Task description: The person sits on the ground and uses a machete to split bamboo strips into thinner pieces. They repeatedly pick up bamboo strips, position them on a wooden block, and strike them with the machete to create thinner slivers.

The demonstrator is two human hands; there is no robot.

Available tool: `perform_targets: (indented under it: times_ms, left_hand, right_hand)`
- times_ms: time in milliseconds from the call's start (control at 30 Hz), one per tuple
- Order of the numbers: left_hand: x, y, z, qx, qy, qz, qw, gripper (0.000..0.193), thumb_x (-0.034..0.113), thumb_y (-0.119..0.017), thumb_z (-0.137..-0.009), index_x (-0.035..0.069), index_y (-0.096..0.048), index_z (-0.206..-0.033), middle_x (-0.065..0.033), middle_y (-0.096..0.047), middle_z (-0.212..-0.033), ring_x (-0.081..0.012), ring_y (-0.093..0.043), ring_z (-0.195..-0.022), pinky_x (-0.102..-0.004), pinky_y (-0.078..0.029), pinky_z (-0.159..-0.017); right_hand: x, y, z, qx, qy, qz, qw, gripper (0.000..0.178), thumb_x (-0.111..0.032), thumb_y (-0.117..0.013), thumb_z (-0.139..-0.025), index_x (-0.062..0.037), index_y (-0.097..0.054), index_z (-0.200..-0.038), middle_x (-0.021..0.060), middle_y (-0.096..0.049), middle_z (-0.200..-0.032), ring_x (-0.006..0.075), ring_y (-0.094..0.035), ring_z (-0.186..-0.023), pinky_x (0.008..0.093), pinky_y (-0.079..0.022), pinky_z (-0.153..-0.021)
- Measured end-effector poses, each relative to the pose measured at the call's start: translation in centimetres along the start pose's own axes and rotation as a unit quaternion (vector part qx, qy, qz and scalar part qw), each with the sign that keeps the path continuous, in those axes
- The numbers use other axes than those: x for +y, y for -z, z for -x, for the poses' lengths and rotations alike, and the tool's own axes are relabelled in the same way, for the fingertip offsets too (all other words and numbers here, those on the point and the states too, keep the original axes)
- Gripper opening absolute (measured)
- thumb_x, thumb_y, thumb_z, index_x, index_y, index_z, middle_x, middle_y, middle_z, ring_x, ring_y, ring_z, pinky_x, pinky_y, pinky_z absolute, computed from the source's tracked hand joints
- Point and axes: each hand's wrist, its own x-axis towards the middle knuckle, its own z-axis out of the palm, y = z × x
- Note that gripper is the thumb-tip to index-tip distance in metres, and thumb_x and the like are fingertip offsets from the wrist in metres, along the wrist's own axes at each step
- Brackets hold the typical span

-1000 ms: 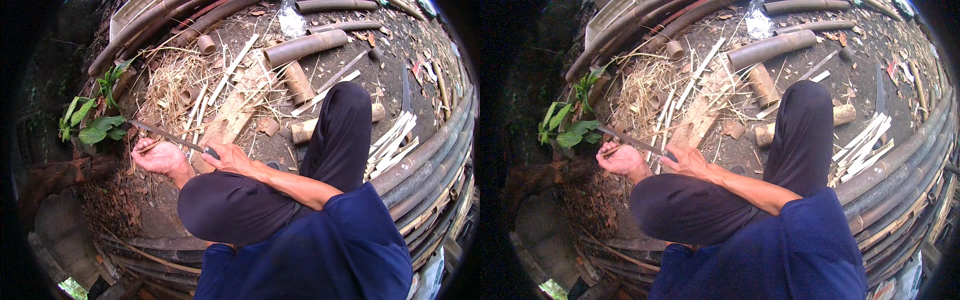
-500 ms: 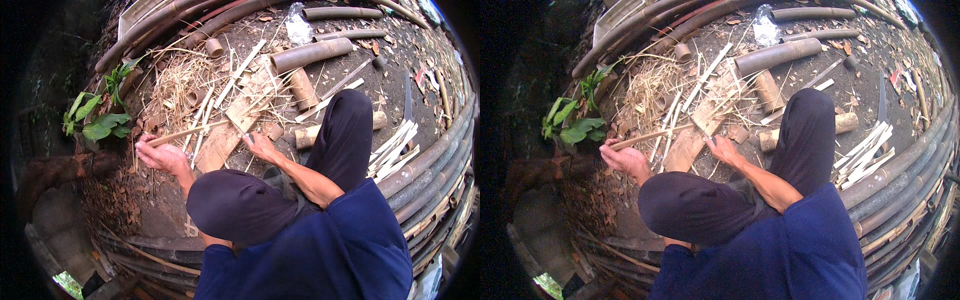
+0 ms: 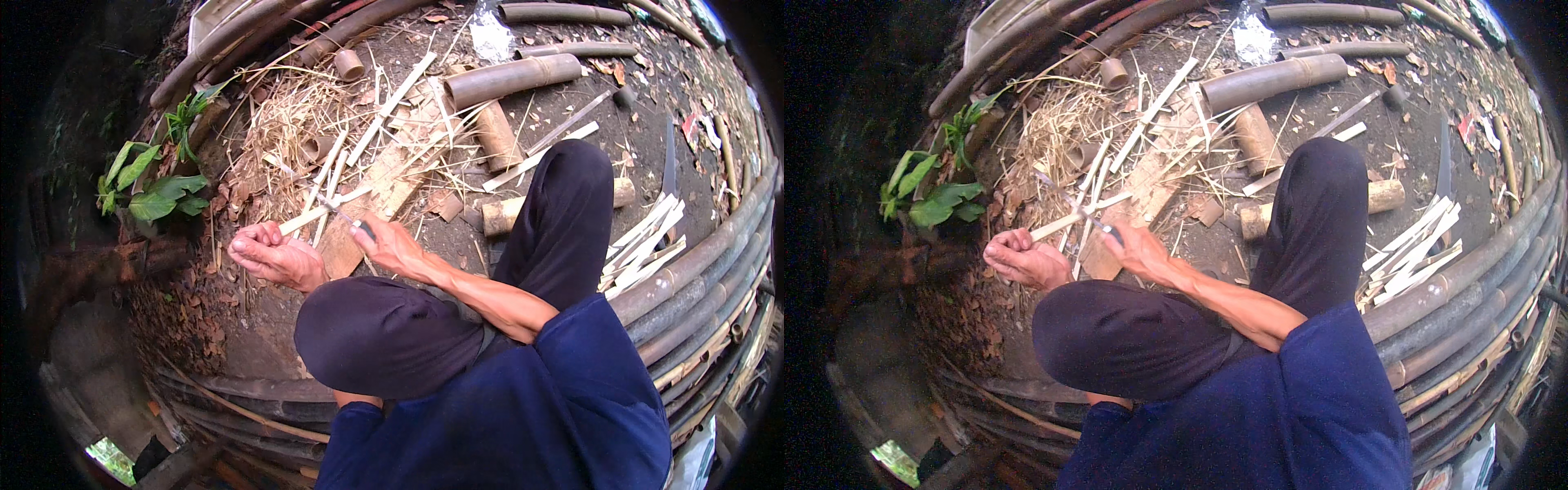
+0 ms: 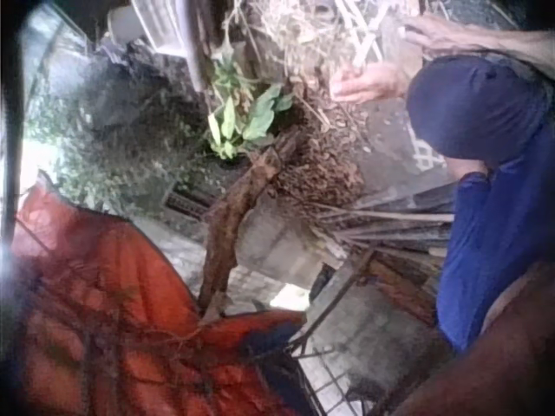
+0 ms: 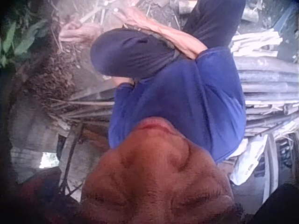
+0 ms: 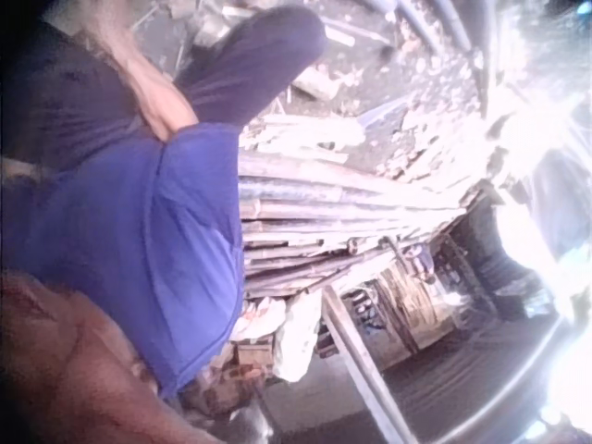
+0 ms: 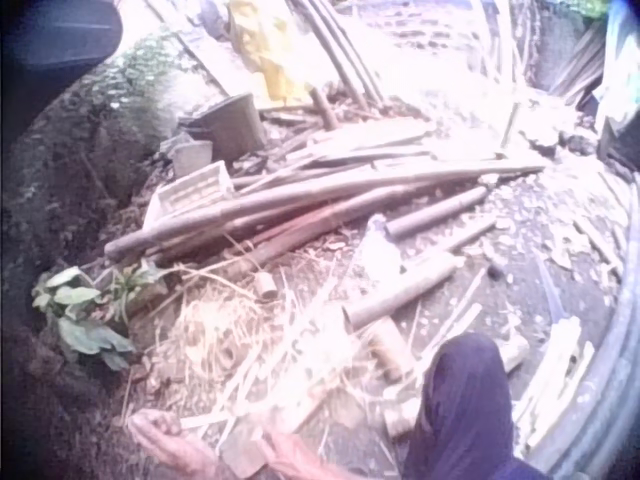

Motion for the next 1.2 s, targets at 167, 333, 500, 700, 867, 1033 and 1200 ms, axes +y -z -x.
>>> perform_targets:
  times_ms: [167,333,500,700,867,1033,1200]
  left_hand:
    - [0.2,-0.2,0.9,0.011,-0.009,-0.004,1.0,0.035,0.036,-0.043,-0.103,0.011,-0.034,-0.08,0.0007,-0.031,-0.071,-0.0095,-0.029,-0.06,-0.0255,-0.028,-0.057]
    - [-0.8,-1.2,-0.3,0.012,-0.009,0.026,1.0,0.034,0.033,-0.043,-0.104,0.01,-0.033,-0.081,0.0005,-0.031,-0.07,-0.0097,-0.029,-0.059,-0.0253,-0.028,-0.055]
    - [-0.4,-0.7,1.2,0.015,-0.028,0.017,0.999,0.032,0.03,-0.041,-0.104,0.01,-0.033,-0.08,0.0004,-0.031,-0.069,-0.0099,-0.029,-0.058,-0.0254,-0.027,-0.054]
    - [-0.6,-0.2,0.6,-0.006,-0.06,-0.007,0.998,0.035,0.032,-0.041,-0.104,0.01,-0.032,-0.078,0.0005,-0.03,-0.068,-0.0099,-0.029,-0.058,-0.0251,-0.027,-0.053]
    - [-0.1,-0.9,-1.1,0.016,-0.023,0.025,0.999,0.032,0.032,-0.043,-0.104,0.01,-0.034,-0.081,0.0006,-0.029,-0.071,-0.0101,-0.031,-0.063,-0.0255,-0.03,-0.06]
    - [-1.8,-0.1,-1.5,0.021,-0.017,0.077,0.997,0.029,0.029,-0.047,-0.103,0.011,-0.035,-0.084,0.0006,-0.032,-0.074,-0.01,-0.033,-0.067,-0.0246,-0.031,-0.063]
    - [-0.6,0.0,-1.8,0.018,-0.035,0.047,0.998,0.029,0.029,-0.048,-0.103,0.011,-0.035,-0.084,0.0007,-0.032,-0.074,-0.01,-0.033,-0.068,-0.0246,-0.031,-0.063]
  right_hand:
    - [3.9,-1.2,-1.4,0.055,0.083,0.098,0.99,0.034,-0.038,-0.053,-0.096,-0.0047,-0.052,-0.104,0.0223,-0.063,-0.069,0.0435,-0.065,-0.071,0.0499,-0.049,-0.062]
    - [3.2,0.0,-1.9,0.042,0.016,-0.016,0.999,0.044,-0.045,-0.052,-0.095,-0.0012,-0.052,-0.102,0.0195,-0.062,-0.068,0.039,-0.061,-0.06,0.048,-0.048,-0.058]
    - [-1.8,0.2,0.4,-0.005,0.053,0.058,0.997,0.041,-0.042,-0.049,-0.097,-0.0048,-0.058,-0.112,0.0191,-0.064,-0.075,0.0327,-0.063,-0.067,0.0467,-0.05,-0.063]
    - [7.9,1.1,-1.9,0.01,-0.063,0.073,0.995,0.047,-0.042,-0.046,-0.097,0.003,-0.056,-0.109,0.0287,-0.064,-0.079,0.0423,-0.066,-0.081,0.0531,-0.049,-0.07]
    - [12.0,1.1,-2.0,0.049,-0.08,0.145,0.985,0.047,-0.042,-0.046,-0.097,0.0019,-0.055,-0.111,0.0298,-0.065,-0.083,0.0463,-0.065,-0.083,0.054,-0.049,-0.07]
    - [2.5,1.1,-0.2,-0.046,-0.044,0.038,0.997,0.043,-0.043,-0.043,-0.1,-0.0031,-0.054,-0.114,0.0032,-0.05,-0.06,0.0167,-0.047,-0.047,0.03,-0.044,-0.043]
    - [2.8,-0.7,-1.5,-0.014,-0.032,0.065,0.997,0.039,-0.042,-0.046,-0.099,-0.0032,-0.053,-0.105,0.0011,-0.043,-0.053,0.0156,-0.044,-0.045,0.0322,-0.039,-0.04]
